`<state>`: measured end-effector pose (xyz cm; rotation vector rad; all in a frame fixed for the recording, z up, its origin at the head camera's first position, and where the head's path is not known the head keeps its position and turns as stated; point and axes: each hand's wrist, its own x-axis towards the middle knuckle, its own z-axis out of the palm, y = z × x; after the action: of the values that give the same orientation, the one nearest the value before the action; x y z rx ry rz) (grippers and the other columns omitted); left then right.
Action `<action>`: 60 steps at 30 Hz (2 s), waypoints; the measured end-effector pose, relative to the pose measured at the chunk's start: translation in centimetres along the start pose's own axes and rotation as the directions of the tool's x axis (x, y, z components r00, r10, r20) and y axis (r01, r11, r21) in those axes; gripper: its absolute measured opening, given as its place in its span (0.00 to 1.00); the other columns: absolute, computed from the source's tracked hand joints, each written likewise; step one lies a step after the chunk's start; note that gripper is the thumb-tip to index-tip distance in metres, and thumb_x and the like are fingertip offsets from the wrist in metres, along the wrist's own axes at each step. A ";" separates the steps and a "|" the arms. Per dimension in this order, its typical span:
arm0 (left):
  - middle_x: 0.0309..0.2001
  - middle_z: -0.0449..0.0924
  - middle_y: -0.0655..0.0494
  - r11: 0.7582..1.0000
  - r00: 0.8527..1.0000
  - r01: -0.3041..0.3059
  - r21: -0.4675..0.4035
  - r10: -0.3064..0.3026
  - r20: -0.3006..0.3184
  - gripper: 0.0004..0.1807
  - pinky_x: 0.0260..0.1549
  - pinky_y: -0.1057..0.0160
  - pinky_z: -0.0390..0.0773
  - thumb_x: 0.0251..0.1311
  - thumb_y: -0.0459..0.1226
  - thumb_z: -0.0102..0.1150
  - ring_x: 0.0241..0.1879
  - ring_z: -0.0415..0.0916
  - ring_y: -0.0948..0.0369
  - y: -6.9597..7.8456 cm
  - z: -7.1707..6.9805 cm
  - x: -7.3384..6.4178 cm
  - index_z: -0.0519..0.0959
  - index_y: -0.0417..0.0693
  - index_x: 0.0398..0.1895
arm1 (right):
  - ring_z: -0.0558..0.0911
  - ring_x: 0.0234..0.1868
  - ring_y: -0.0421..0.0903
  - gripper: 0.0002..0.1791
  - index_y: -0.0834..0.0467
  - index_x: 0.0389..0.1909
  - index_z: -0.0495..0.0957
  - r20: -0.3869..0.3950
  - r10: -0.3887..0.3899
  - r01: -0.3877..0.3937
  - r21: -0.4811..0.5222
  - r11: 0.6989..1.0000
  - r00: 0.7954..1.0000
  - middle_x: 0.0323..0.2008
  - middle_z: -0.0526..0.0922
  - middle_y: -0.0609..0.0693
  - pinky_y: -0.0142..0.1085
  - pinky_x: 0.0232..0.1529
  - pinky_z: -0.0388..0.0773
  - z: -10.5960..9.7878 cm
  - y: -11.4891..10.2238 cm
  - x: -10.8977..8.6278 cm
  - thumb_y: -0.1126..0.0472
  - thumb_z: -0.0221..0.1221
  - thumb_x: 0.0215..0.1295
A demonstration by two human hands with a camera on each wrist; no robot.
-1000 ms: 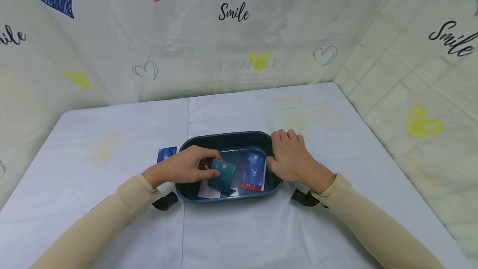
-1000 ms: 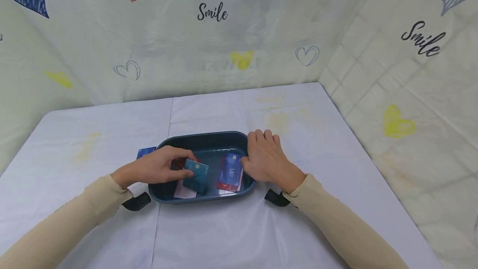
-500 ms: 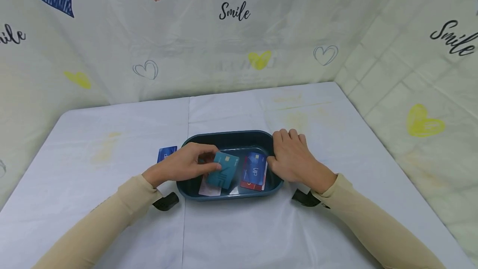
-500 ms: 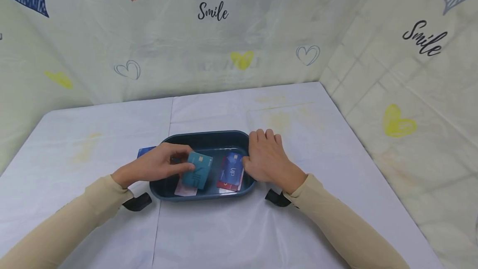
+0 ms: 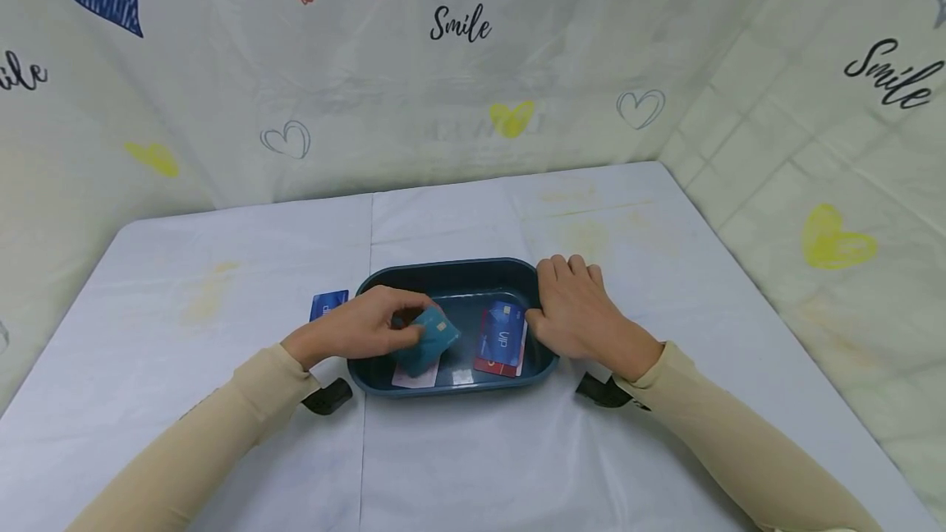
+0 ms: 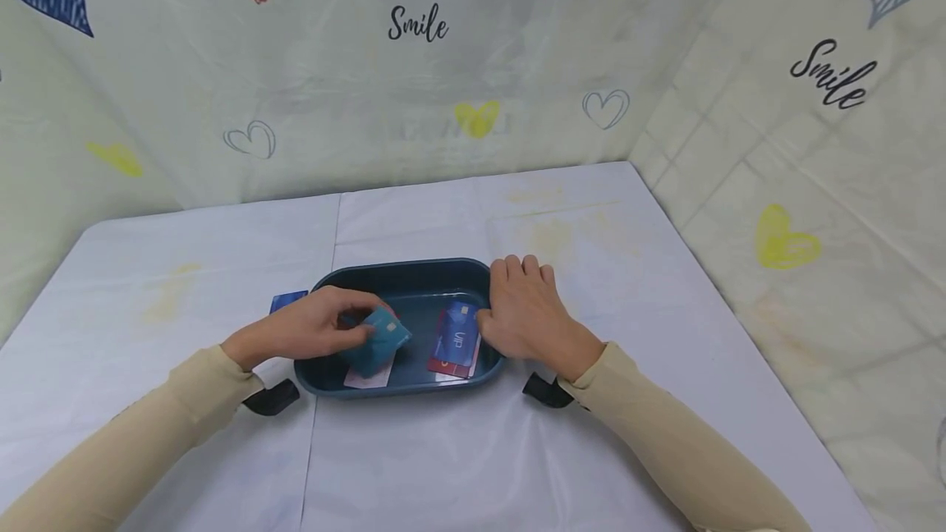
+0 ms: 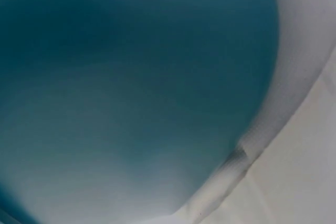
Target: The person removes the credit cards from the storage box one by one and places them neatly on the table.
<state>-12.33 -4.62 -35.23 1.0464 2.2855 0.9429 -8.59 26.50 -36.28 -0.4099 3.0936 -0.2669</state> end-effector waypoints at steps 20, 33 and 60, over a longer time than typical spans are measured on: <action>0.44 0.86 0.62 0.995 0.996 0.019 0.103 -0.029 0.090 0.18 0.49 0.64 0.84 0.62 0.32 0.60 0.43 0.80 0.65 0.3 0.0 0.2 0.83 0.57 0.54 | 0.63 0.39 0.54 0.15 0.61 0.41 0.67 0.000 0.006 -0.006 0.005 1.000 1.000 0.35 0.67 0.54 0.45 0.40 0.54 0.1 0.1 -0.1 0.53 0.55 0.65; 0.42 0.84 0.63 0.989 0.991 -0.007 0.149 -0.013 0.131 0.18 0.46 0.67 0.83 0.62 0.32 0.60 0.41 0.78 0.66 0.4 -0.2 0.3 0.82 0.57 0.54 | 0.63 0.40 0.54 0.16 0.62 0.42 0.67 -0.002 0.009 -0.009 0.002 1.000 1.000 0.35 0.67 0.54 0.45 0.40 0.55 0.2 0.1 0.0 0.52 0.54 0.65; 0.43 0.84 0.64 0.987 0.993 -0.069 0.147 0.054 0.104 0.13 0.44 0.67 0.84 0.67 0.34 0.59 0.41 0.78 0.67 1.6 -0.9 -0.2 0.80 0.60 0.51 | 0.63 0.40 0.54 0.16 0.61 0.42 0.67 0.000 0.018 -0.018 -0.008 1.000 1.000 0.35 0.67 0.54 0.45 0.40 0.55 0.1 0.0 0.0 0.52 0.55 0.66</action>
<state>-12.00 -4.40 -33.38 1.2059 2.2816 0.7326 -8.55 26.51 -36.36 -0.3815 3.0981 -0.2548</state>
